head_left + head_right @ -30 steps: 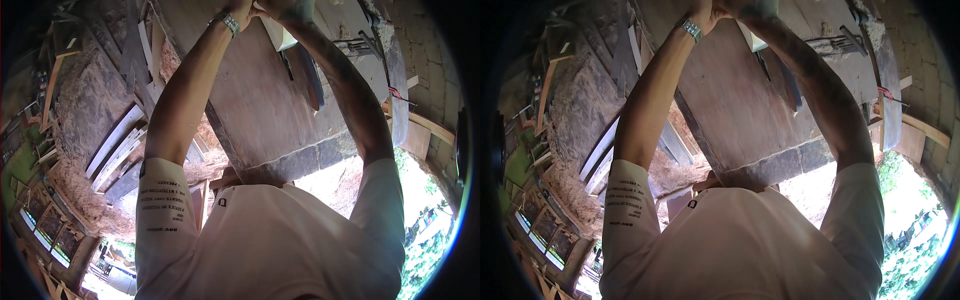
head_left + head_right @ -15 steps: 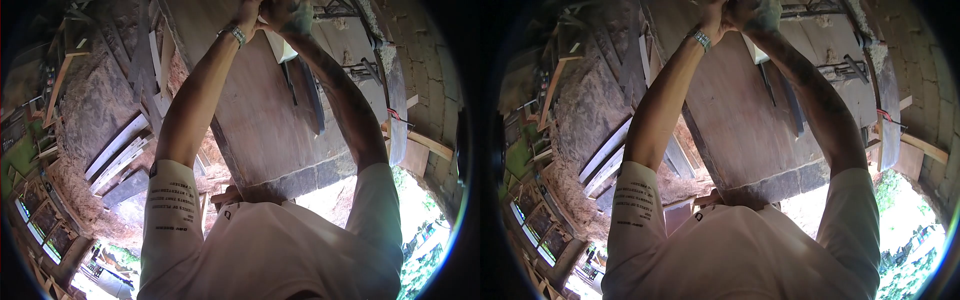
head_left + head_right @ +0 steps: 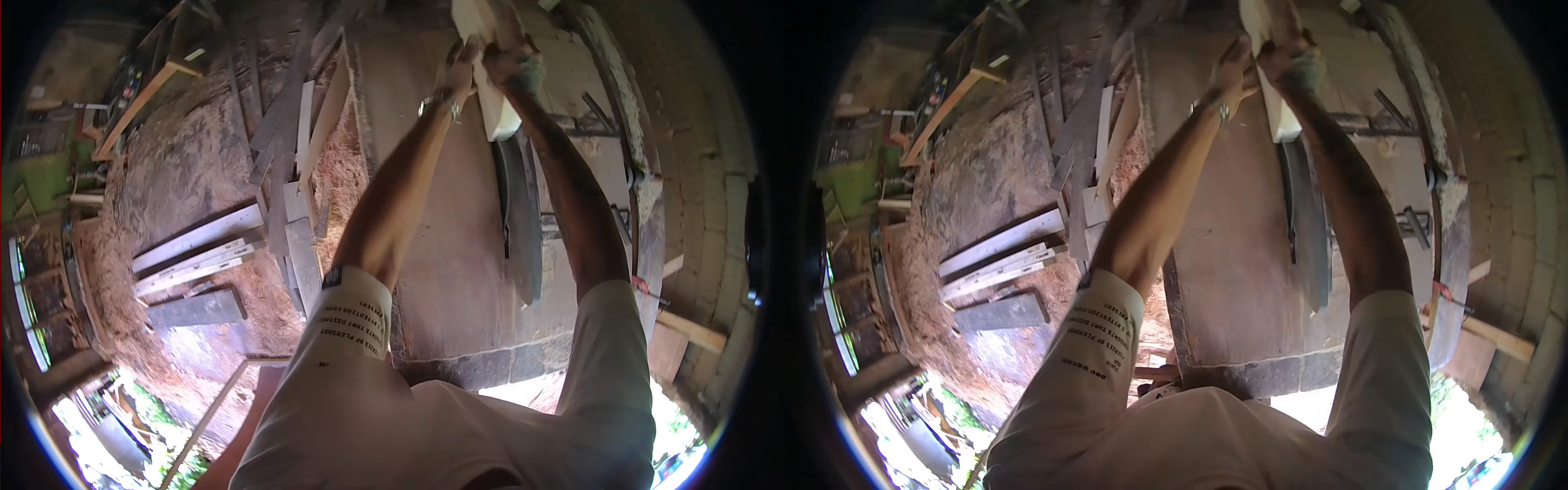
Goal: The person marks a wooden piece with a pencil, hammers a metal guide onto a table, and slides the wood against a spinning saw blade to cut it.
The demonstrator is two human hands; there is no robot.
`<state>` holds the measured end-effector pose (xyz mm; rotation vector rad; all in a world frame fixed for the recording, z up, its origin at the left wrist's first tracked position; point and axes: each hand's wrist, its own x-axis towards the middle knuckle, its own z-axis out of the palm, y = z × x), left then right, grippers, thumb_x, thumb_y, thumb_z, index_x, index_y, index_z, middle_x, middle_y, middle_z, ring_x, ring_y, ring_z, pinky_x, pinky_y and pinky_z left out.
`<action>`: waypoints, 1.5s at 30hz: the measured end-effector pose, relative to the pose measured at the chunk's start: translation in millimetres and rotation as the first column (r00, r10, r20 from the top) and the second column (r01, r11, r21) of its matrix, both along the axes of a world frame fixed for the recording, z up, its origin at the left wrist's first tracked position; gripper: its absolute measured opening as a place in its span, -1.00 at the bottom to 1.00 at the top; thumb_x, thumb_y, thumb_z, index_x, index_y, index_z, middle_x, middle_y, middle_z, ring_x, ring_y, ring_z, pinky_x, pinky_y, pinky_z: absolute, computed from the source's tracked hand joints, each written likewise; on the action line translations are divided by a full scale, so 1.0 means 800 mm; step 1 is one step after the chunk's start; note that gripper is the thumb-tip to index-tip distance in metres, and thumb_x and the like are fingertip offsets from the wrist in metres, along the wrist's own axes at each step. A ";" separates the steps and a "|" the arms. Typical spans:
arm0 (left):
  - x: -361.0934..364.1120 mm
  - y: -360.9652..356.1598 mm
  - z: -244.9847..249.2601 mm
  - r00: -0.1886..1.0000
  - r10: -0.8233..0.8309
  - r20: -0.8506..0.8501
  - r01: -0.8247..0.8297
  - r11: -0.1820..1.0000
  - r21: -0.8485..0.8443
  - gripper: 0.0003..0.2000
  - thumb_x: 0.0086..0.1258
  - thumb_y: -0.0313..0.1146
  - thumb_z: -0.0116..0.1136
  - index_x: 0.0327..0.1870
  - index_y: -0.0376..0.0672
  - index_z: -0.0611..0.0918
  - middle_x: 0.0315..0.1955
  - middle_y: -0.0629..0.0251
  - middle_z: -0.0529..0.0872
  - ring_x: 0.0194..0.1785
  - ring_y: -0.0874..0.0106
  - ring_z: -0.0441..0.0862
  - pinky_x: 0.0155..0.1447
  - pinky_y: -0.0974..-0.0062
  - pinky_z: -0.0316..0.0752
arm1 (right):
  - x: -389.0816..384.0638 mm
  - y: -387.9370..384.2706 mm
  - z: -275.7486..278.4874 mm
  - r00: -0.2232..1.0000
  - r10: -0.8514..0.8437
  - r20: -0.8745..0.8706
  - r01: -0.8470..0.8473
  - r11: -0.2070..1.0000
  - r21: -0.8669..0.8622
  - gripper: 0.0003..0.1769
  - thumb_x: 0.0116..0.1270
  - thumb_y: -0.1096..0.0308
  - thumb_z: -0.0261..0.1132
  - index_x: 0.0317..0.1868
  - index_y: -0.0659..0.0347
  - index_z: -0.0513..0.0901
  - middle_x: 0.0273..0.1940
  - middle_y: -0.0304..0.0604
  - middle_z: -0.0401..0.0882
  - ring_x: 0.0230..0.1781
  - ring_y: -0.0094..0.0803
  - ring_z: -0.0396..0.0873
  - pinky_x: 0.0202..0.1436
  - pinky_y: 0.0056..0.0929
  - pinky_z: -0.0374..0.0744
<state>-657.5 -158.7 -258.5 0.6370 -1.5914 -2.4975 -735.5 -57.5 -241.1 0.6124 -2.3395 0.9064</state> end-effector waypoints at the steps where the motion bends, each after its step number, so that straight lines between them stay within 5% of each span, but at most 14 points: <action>1: 0.028 -0.016 -0.067 0.998 0.015 -0.062 -0.037 0.932 -0.362 -0.09 0.49 0.31 0.11 0.68 -0.07 0.12 0.62 0.01 0.20 0.67 0.00 0.11 0.57 -0.25 0.19 | -0.009 -0.006 0.003 0.999 -0.022 0.028 0.021 1.000 0.021 -0.17 0.14 0.16 0.34 0.51 -0.06 0.44 -0.07 0.22 0.74 -0.09 0.22 0.73 -0.02 0.08 0.70; 5: 0.259 0.011 -0.114 0.855 0.206 0.476 0.383 0.369 -0.847 -0.13 0.54 0.12 0.11 0.71 -0.05 -0.01 0.68 -0.02 0.00 0.74 0.01 -0.15 0.69 -0.20 -0.16 | -0.067 -0.022 -0.011 0.999 0.031 0.041 -0.032 0.999 0.023 -0.16 0.13 0.22 0.32 0.51 0.04 0.41 -0.09 0.34 0.72 -0.13 0.23 0.75 -0.01 0.06 0.71; 7: 0.349 0.036 -0.122 0.912 0.204 0.356 0.330 0.149 -0.932 -0.23 0.57 0.12 -0.02 0.70 0.00 0.09 0.70 0.06 -0.05 0.74 0.01 -0.16 0.68 -0.24 -0.19 | -0.101 -0.036 -0.032 0.991 0.134 -0.016 -0.134 0.990 -0.051 -0.15 0.13 0.23 0.32 0.51 0.11 0.40 0.01 0.30 0.71 -0.05 0.19 0.74 0.04 0.03 0.70; 10: 0.356 0.042 -0.113 0.879 0.252 0.404 0.390 0.108 -0.915 -0.29 0.58 0.06 -0.03 0.68 0.04 0.16 0.70 0.14 -0.02 0.73 0.03 -0.12 0.68 -0.23 -0.13 | -0.143 -0.050 -0.060 0.965 0.206 -0.163 -0.223 0.970 -0.096 -0.10 0.11 0.21 0.40 0.51 0.22 0.37 0.16 0.23 0.67 0.10 0.12 0.71 0.16 0.00 0.66; 17: 0.357 0.038 -0.116 0.904 0.282 0.323 0.265 0.225 -0.938 -0.31 0.53 0.03 0.01 0.65 0.10 0.24 0.69 0.24 0.06 0.73 0.07 -0.05 0.64 -0.32 -0.10 | -0.121 -0.123 -0.006 0.910 -0.166 0.379 0.163 0.986 0.039 0.18 0.04 -0.07 0.60 0.49 0.51 0.26 0.32 0.33 0.54 0.26 0.12 0.62 0.33 -0.04 0.59; 20: 0.358 0.035 -0.128 0.911 0.282 0.301 0.246 0.215 -0.945 -0.30 0.51 0.02 0.01 0.67 0.13 0.22 0.68 0.22 0.08 0.72 0.04 -0.02 0.63 -0.32 -0.09 | -0.159 -0.156 -0.055 0.870 -0.406 0.279 0.346 0.907 0.240 0.27 0.03 -0.18 0.58 0.45 0.62 0.17 0.31 0.46 0.50 0.27 0.22 0.59 0.33 0.01 0.59; 23: 0.361 0.037 -0.128 0.924 0.295 0.245 0.175 0.243 -0.954 -0.29 0.49 -0.07 0.02 0.65 -0.04 0.22 0.67 0.18 0.11 0.72 0.08 -0.02 0.65 -0.28 -0.11 | -0.166 -0.182 -0.149 0.806 -0.367 0.465 0.410 0.912 0.009 0.26 0.28 -0.13 0.39 0.71 0.14 -0.24 0.59 0.45 0.04 0.47 0.42 0.31 0.38 0.27 0.43; 24: 0.360 0.037 -0.133 0.925 0.309 0.221 0.142 0.259 -0.955 -0.29 0.48 -0.10 0.03 0.63 -0.10 0.22 0.66 0.15 0.13 0.72 0.09 -0.01 0.66 -0.26 -0.12 | -0.142 -0.176 -0.137 0.780 -0.290 0.555 0.286 0.953 0.096 0.46 0.28 -0.25 0.36 0.63 0.13 -0.67 0.67 0.29 -0.65 0.64 0.50 -0.17 0.58 0.33 0.12; 29: 0.383 0.031 -0.121 0.953 0.300 0.048 -0.075 0.383 -0.921 -0.42 0.46 -0.37 0.00 0.48 -0.40 0.30 0.59 -0.10 0.23 0.66 0.03 0.16 0.65 -0.08 0.08 | 0.143 -0.139 0.011 0.871 -0.182 0.456 0.099 0.975 0.199 0.09 0.23 -0.12 0.42 0.42 0.36 -0.06 0.18 0.23 0.22 0.27 0.26 0.37 0.38 0.16 0.41; 32: 0.401 0.018 -0.143 0.968 0.236 -0.081 -0.225 0.684 -0.694 -0.50 0.46 -0.52 -0.06 0.44 -0.37 0.35 0.47 -0.12 0.43 0.52 0.01 0.42 0.57 0.10 0.33 | 0.285 -0.083 0.046 0.893 -0.149 0.424 0.063 0.975 0.211 -0.09 0.19 -0.04 0.45 0.30 0.50 0.30 -0.11 0.20 0.74 0.06 0.12 0.69 0.26 0.06 0.59; 35: 0.510 0.000 -0.082 0.994 -0.023 0.108 0.073 0.872 -0.484 -0.56 0.55 -0.60 -0.09 0.44 -0.33 0.38 0.39 -0.12 0.54 0.48 0.09 0.50 0.55 0.26 0.39 | 0.371 0.013 0.006 0.901 0.013 0.433 -0.063 0.993 0.101 0.04 0.15 -0.08 0.54 0.39 0.42 0.20 -0.07 0.35 0.73 -0.04 0.25 0.75 0.03 0.05 0.70; 38: 0.624 0.029 -0.127 0.998 -0.065 -0.007 0.052 0.853 -0.519 -0.61 0.55 -0.55 0.03 0.38 -0.24 0.46 0.24 0.06 0.71 0.37 0.24 0.64 0.37 0.36 0.56 | 0.521 0.114 0.019 0.853 0.125 0.506 -0.172 0.984 0.047 0.15 0.28 0.07 0.51 0.58 0.45 -0.02 -0.15 0.23 0.74 -0.30 0.09 0.76 -0.22 -0.06 0.72; 42: 0.757 0.049 -0.094 0.993 -0.029 0.116 0.081 0.880 -0.468 -0.65 0.60 -0.44 0.06 0.36 -0.20 0.49 0.18 0.14 0.74 0.20 0.29 0.74 0.16 0.35 0.65 | 0.691 0.229 0.106 0.805 0.342 0.484 -0.371 0.928 -0.038 -0.02 0.26 0.20 0.55 0.52 0.36 0.19 -0.12 0.16 0.75 -0.17 0.09 0.79 -0.07 -0.07 0.72; 45: 0.816 0.072 -0.049 0.944 -0.023 0.328 -0.003 0.997 0.078 -0.48 0.67 -0.02 -0.01 0.45 -0.18 0.38 0.31 0.00 0.62 0.25 0.09 0.69 0.19 0.05 0.67 | 0.771 0.304 0.157 0.686 0.267 0.676 -0.370 0.929 0.008 -0.18 0.23 0.32 0.55 0.44 0.22 0.35 -0.02 0.18 0.75 -0.05 0.11 0.78 0.02 -0.11 0.72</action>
